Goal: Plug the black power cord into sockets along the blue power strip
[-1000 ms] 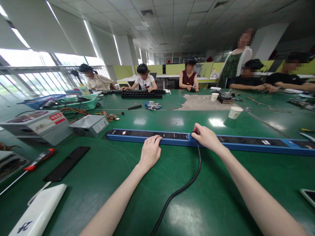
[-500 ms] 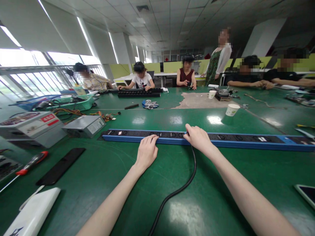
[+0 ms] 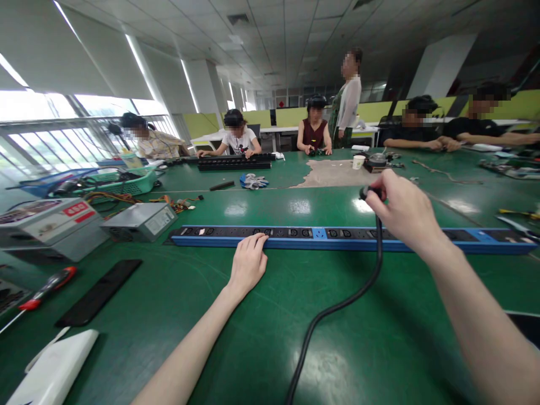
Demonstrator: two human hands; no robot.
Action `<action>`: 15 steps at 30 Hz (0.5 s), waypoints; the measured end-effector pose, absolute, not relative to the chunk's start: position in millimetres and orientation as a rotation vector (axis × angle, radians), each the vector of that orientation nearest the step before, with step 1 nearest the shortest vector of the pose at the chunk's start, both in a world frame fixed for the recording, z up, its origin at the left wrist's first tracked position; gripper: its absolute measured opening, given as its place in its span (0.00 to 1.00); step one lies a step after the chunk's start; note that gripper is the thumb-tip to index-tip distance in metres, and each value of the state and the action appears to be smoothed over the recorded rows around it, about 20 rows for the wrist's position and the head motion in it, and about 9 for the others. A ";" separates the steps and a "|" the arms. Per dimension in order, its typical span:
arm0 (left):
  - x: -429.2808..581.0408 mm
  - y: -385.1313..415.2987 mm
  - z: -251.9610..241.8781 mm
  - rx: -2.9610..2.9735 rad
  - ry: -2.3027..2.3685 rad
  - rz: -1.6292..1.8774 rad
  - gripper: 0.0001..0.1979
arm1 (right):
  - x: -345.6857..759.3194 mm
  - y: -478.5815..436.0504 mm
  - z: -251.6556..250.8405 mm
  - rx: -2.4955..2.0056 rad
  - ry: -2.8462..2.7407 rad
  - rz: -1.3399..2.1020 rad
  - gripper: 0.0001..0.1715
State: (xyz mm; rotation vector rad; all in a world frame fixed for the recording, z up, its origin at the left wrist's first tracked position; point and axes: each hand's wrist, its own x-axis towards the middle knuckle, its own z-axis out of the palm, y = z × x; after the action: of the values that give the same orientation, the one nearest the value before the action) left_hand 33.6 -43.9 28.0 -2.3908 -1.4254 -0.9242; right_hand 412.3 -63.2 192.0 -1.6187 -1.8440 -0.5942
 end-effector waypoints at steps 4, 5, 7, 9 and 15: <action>33.7 -42.8 26.0 -2.379 -1.413 -0.918 0.26 | 464.7 -55.1 147.4 -1.682 -2.118 -0.464 0.10; 33.7 -42.6 25.7 -2.377 -1.413 -0.916 0.26 | 472.4 -51.7 134.6 -1.707 -2.156 -0.418 0.11; 33.8 -42.3 25.2 -2.374 -1.414 -0.913 0.26 | 480.6 -45.5 113.8 -1.736 -2.207 -0.329 0.11; 33.9 -42.2 25.0 -2.374 -1.415 -0.914 0.26 | 481.0 -41.1 102.0 -1.753 -2.230 -0.273 0.11; 33.8 -41.4 24.6 -2.382 -1.415 -0.911 0.25 | 465.9 -38.0 96.5 -1.854 -2.205 -0.216 0.11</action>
State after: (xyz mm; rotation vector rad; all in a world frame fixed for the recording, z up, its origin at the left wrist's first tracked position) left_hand 33.8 -41.4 24.6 -2.3822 -1.4151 -0.9108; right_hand 465.9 -38.0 96.5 -1.8537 -2.2053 -0.2160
